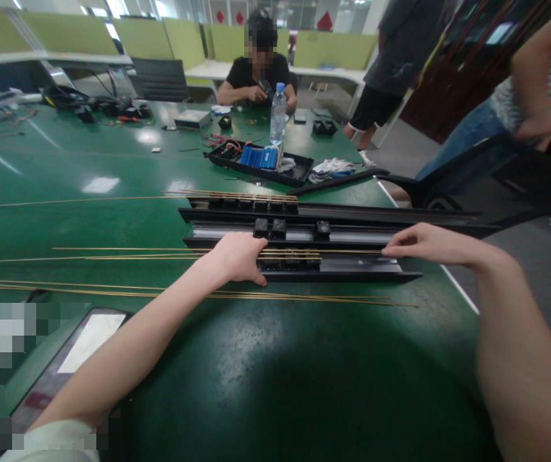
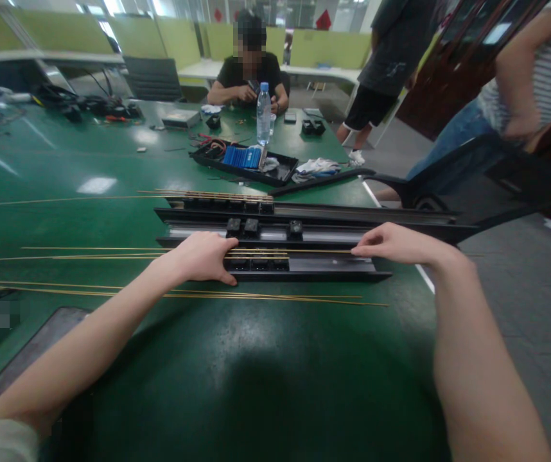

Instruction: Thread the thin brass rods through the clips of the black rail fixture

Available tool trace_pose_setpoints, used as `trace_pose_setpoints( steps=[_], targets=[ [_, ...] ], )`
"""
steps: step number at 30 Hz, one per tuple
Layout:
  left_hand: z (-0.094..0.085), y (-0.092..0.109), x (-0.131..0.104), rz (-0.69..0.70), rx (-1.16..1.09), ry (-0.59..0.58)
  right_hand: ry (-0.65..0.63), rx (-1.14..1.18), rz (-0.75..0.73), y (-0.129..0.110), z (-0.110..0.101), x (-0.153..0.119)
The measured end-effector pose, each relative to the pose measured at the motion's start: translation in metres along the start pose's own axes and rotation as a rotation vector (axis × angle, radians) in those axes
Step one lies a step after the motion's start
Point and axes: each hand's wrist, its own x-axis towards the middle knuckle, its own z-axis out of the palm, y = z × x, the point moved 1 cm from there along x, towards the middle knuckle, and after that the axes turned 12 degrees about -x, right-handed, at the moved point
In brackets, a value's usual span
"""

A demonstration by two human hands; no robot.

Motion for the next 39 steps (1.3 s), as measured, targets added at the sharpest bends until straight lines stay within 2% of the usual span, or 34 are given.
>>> trace_pose_setpoints(
  steps=[9, 15, 18, 21, 24, 31, 36, 39],
  targets=[
    [0.000, -0.001, 0.000, 0.014, 0.004, 0.012, -0.011, 0.028, 0.072, 0.014, -0.002, -0.004],
    [0.000, 0.000, -0.001, 0.001, -0.009, -0.007, 0.024, 0.034, 0.087, 0.023, -0.003, -0.002],
    [-0.001, 0.000, -0.001, -0.004, -0.005, -0.006, 0.071, 0.044, 0.086, 0.021, -0.004, -0.001],
    [0.000, 0.001, -0.001, 0.004, -0.005, 0.001, 0.112, 0.065, 0.024, 0.003, -0.004, -0.002],
    [0.000, 0.001, -0.001, 0.004, -0.010, -0.005, 0.151, 0.088, -0.090, -0.024, 0.000, 0.002],
    [-0.001, 0.001, -0.002, 0.005, -0.015, 0.008, 0.265, 0.108, -0.282, -0.086, 0.023, 0.025],
    [-0.001, -0.002, -0.002, -0.002, -0.026, -0.005, 0.297, 0.099, -0.302, -0.108, 0.036, 0.035],
    [-0.001, -0.003, -0.001, -0.004, -0.033, -0.006, 0.250, 0.116, -0.300, -0.114, 0.038, 0.038]
  ],
)
